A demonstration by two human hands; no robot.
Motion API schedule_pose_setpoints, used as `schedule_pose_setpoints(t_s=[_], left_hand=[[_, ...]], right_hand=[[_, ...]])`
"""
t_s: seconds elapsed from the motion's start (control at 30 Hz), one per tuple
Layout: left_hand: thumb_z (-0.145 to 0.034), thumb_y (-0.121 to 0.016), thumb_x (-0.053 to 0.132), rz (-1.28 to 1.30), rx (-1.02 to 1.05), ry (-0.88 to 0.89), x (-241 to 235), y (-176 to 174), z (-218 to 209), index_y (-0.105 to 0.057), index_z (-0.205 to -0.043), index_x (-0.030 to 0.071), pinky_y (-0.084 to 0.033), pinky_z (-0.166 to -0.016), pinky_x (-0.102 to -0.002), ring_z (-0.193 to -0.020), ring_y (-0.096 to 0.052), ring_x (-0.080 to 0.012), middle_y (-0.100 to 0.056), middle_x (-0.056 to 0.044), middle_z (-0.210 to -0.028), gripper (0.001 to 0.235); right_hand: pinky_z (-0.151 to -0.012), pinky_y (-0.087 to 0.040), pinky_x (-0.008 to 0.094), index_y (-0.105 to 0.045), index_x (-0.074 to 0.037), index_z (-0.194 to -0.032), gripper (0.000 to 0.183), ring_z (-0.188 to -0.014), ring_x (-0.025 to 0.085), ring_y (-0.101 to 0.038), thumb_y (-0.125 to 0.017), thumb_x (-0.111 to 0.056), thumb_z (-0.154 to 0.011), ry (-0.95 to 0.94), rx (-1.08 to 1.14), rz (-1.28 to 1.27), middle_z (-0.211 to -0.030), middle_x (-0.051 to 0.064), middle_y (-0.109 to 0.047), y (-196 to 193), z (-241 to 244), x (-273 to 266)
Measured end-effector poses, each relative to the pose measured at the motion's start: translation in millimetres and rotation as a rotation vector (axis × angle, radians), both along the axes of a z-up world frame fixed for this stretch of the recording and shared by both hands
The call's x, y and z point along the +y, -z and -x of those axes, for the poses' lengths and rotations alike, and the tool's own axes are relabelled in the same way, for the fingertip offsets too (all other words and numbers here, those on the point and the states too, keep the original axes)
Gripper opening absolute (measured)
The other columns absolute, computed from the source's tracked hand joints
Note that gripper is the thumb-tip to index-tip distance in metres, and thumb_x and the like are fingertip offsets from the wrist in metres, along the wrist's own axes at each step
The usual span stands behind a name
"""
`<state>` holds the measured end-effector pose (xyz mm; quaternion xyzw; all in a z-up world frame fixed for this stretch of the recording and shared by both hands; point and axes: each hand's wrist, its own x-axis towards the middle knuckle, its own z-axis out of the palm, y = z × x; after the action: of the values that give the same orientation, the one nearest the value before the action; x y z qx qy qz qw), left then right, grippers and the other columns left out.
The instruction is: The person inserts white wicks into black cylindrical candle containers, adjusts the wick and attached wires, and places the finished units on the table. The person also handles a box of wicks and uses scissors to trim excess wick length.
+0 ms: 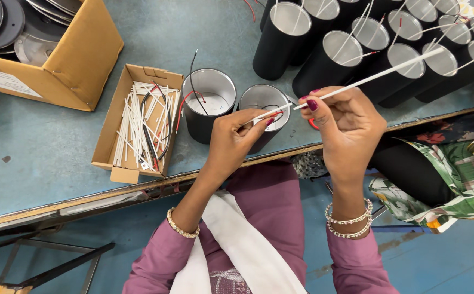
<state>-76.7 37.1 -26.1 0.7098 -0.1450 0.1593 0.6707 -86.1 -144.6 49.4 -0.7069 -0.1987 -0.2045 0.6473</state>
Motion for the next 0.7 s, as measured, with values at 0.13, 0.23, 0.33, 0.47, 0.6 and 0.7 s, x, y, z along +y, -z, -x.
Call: schedule_pose_setpoints(t_s=[0.13, 0.23, 0.33, 0.47, 0.6, 0.7], left_hand=[[-0.095, -0.072, 0.009, 0.011, 0.016, 0.01, -1, 0, 1, -0.078, -0.115, 0.004, -0.028, -0.052, -0.023, -0.062, -0.035, -0.0017, -0.054, 0.004, -0.068, 0.021], [-0.095, -0.073, 0.01, 0.022, 0.019, 0.003, -2, 0, 1, -0.078, -0.114, 0.004, -0.028, -0.051, -0.023, -0.061, -0.035, -0.0014, -0.056, 0.005, -0.068, 0.02], [-0.095, -0.073, 0.01, 0.018, 0.024, 0.005, 0, 0, 1, -0.078, -0.114, 0.005, -0.027, -0.05, -0.024, -0.06, -0.034, -0.0019, -0.056, 0.004, -0.067, 0.02], [-0.095, -0.074, 0.011, 0.015, 0.032, -0.002, -1, 1, -1, -0.079, -0.114, 0.006, -0.026, -0.051, -0.025, -0.06, -0.032, -0.0024, -0.051, 0.002, -0.064, 0.02], [-0.096, -0.075, 0.015, 0.013, -0.026, -0.019, -3, -1, -3, -0.079, -0.113, 0.009, -0.03, -0.051, -0.026, -0.061, -0.035, -0.0038, -0.064, 0.002, -0.075, 0.019], [-0.093, -0.077, 0.024, -0.106, -0.053, -0.094, 0, -5, 0, -0.079, -0.11, 0.013, -0.04, -0.053, -0.026, -0.058, -0.05, -0.0053, -0.072, -0.001, -0.081, 0.02]], right_hand=[[-0.089, -0.061, 0.027, -0.066, 0.009, -0.113, 0.011, -0.093, 0.013, -0.072, -0.071, 0.001, -0.107, -0.003, -0.006, 0.061, -0.108, 0.013, -0.072, 1, 0, 2], [-0.09, -0.062, 0.027, -0.067, 0.009, -0.112, 0.012, -0.097, 0.015, -0.073, -0.071, 0.0, -0.106, -0.015, -0.007, 0.114, -0.108, 0.013, -0.072, 0, 0, 5], [-0.09, -0.062, 0.028, -0.067, 0.009, -0.112, 0.012, -0.098, 0.015, -0.074, -0.069, -0.001, -0.106, -0.016, 0.007, 0.161, -0.108, 0.013, -0.073, -1, 2, 5], [-0.092, -0.06, 0.027, -0.069, 0.009, -0.115, 0.014, -0.101, 0.016, -0.074, -0.068, 0.0, -0.105, -0.07, 0.033, 0.212, -0.109, 0.014, -0.074, -6, 3, 3], [-0.09, -0.058, 0.026, -0.072, 0.008, -0.115, 0.016, -0.099, 0.015, -0.072, -0.066, 0.003, -0.101, -0.142, 0.114, 0.318, -0.109, 0.014, -0.075, -13, -2, 1], [-0.088, -0.059, 0.025, -0.073, 0.007, -0.113, 0.015, -0.097, 0.014, -0.073, -0.065, 0.003, -0.101, -0.103, 0.123, 0.426, -0.106, 0.012, -0.076, -21, -10, -2]])
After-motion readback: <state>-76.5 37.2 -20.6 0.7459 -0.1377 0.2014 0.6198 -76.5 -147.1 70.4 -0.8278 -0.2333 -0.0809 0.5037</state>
